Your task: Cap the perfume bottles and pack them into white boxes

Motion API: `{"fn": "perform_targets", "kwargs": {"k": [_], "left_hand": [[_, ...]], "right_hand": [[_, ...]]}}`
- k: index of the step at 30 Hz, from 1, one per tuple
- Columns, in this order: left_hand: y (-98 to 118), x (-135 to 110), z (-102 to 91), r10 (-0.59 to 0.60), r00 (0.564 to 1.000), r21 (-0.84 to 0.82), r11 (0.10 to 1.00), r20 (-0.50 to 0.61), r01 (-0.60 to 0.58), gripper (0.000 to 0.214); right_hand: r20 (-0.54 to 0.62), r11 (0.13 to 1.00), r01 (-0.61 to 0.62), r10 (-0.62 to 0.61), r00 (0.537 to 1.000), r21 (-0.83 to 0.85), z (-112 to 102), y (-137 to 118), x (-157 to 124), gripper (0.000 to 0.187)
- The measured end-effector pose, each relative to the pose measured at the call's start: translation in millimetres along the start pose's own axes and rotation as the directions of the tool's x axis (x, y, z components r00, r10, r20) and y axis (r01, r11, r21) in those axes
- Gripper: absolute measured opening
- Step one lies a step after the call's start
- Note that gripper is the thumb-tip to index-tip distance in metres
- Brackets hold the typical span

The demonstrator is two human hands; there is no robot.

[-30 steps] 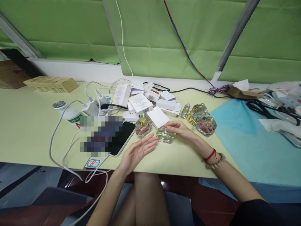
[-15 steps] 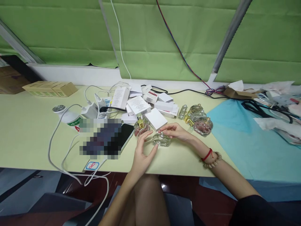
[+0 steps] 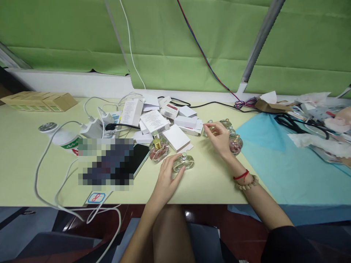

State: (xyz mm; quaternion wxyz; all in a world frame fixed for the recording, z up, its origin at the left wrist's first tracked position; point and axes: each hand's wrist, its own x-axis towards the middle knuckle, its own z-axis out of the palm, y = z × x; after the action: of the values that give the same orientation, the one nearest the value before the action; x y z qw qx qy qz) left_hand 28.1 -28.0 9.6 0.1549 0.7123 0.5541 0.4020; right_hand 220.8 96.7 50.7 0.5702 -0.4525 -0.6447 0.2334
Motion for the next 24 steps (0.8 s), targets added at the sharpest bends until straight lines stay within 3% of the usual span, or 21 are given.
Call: {"fn": "perform_targets", "kwargs": {"k": [2,4,9,12,15,18,21,24], "left_hand": [[-1,1,1.3,-0.006,1.000,0.013,1.000,-0.016,0.006,0.033],[-2,1,2.9,-0.017,1.000,0.028,0.999,-0.022,0.017,0.034],[-4,0,4.1,-0.046,0.999,0.021,0.999,-0.011,0.047,0.037],[-3,0,3.3,-0.060,0.998,-0.005,0.998,-0.007,0.060,0.037],[-1,1,2.4,-0.063,0.998,-0.021,0.998,-0.013,0.062,0.038],[0,1,1.9,-0.069,0.998,-0.032,0.997,-0.012,0.068,0.038],[1,1,1.6,-0.079,0.997,-0.043,0.996,-0.004,0.079,0.038],[1,1,1.5,-0.081,0.997,-0.046,0.996,-0.002,0.080,0.038]], "right_hand": [[-0.023,0.941,0.147,-0.162,0.986,-0.306,-7,3,2,0.025],[0.027,0.831,0.182,-0.198,0.980,-0.525,-10,4,2,0.031],[0.134,0.593,0.119,-0.018,0.991,-0.797,-6,2,-1,0.037],[0.165,0.515,0.078,0.125,0.978,-0.854,-3,4,-2,0.029],[0.214,0.575,0.083,0.163,0.963,-0.814,1,10,-4,0.026],[0.298,0.745,0.112,0.120,0.947,-0.657,7,14,-9,0.028],[0.341,0.936,0.079,0.046,0.939,-0.343,16,12,-14,0.037],[0.345,0.998,-0.057,0.039,0.938,0.041,24,7,-14,0.046]]}}
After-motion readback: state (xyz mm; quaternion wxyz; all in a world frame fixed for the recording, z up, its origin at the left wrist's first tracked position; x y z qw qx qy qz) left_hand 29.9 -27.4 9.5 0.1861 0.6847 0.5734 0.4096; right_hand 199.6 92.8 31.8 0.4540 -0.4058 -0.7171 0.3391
